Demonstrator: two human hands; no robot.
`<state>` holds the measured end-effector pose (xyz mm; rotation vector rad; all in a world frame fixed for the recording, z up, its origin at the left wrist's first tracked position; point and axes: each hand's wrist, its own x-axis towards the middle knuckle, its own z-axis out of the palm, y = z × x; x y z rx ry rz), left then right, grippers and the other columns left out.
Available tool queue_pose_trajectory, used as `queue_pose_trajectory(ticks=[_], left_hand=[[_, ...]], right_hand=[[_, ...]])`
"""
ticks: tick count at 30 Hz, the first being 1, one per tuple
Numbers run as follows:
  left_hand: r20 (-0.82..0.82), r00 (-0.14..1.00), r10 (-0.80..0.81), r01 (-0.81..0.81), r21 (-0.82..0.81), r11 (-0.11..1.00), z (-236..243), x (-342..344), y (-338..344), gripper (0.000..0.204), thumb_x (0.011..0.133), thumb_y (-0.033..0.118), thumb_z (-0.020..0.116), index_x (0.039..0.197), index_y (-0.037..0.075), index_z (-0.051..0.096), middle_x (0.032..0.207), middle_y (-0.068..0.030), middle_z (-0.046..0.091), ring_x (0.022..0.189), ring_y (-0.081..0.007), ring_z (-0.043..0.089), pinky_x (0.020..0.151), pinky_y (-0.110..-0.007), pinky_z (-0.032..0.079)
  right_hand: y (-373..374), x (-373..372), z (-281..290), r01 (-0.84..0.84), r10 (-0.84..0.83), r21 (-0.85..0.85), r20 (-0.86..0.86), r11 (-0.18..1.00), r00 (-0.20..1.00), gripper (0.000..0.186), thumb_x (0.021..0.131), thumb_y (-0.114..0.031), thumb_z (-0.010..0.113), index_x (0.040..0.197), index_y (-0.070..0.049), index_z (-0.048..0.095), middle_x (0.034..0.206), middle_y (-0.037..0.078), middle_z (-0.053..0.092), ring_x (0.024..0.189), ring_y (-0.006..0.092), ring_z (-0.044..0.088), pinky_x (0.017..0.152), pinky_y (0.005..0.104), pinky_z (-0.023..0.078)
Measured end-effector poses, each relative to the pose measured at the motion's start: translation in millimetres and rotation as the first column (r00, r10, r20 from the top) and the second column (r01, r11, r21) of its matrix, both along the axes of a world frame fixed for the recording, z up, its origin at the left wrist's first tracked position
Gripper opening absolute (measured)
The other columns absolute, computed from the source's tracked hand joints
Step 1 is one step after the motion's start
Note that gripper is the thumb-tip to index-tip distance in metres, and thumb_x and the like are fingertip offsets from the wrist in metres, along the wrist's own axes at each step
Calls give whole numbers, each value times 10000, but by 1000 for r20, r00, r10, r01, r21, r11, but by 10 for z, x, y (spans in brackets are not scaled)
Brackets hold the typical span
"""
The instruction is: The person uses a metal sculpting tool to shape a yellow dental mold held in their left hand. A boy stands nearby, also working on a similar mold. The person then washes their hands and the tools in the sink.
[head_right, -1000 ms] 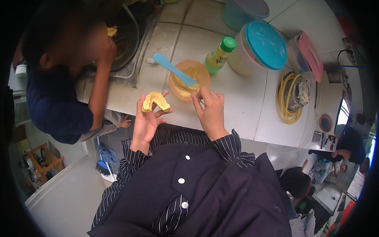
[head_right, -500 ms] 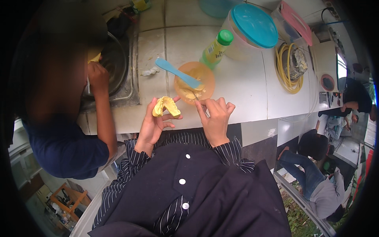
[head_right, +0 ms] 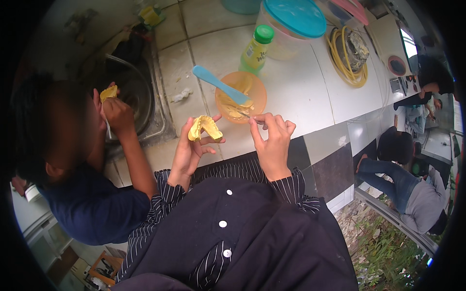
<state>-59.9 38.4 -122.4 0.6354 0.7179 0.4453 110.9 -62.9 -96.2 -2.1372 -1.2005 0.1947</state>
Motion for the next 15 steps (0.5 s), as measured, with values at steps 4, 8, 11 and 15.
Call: queue_pose_trajectory(ticks=[4, 8, 11, 15], left_hand=[[6, 1000, -17, 17, -3, 1000, 14, -1, 26, 615, 963, 524, 347, 1253, -6, 461, 1344, -193, 488, 883, -279, 673, 571, -251, 580], [18, 1000, -17, 17, -23, 1000, -1, 9, 14, 607, 964, 518, 351, 1259, -3, 449, 1352, -190, 480, 881, -285, 673, 564, -254, 583], [34, 999, -28, 28, -1, 1000, -36, 20, 29, 592, 965, 512, 358, 1253, 2, 446, 1361, -189, 471, 887, -294, 672, 557, -257, 585], [37, 999, -32, 32, 3, 999, -6, 44, 39, 534, 970, 487, 371, 1218, 22, 449, 1351, -181, 481, 875, -293, 676, 546, -260, 580]], right_hand=[[-30, -13, -63, 6, -8, 20, 77, 1000, 997, 126, 847, -120, 662, 799, -68, 558, 729, -8, 592, 699, 146, 497, 775, 323, 296], [-24, 25, -40, -49, 55, -40, 173, 998, 983, 114, 856, -106, 642, 824, -64, 541, 716, 20, 579, 693, 167, 500, 759, 335, 304], [8, 17, 46, -61, 84, -194, 108, 979, 991, 87, 882, -101, 599, 898, -53, 529, 719, 41, 580, 711, 186, 517, 745, 348, 322], [63, 9, 41, -83, 147, -309, 190, 947, 971, 133, 866, -53, 555, 985, -25, 503, 732, 62, 589, 762, 214, 533, 732, 361, 344]])
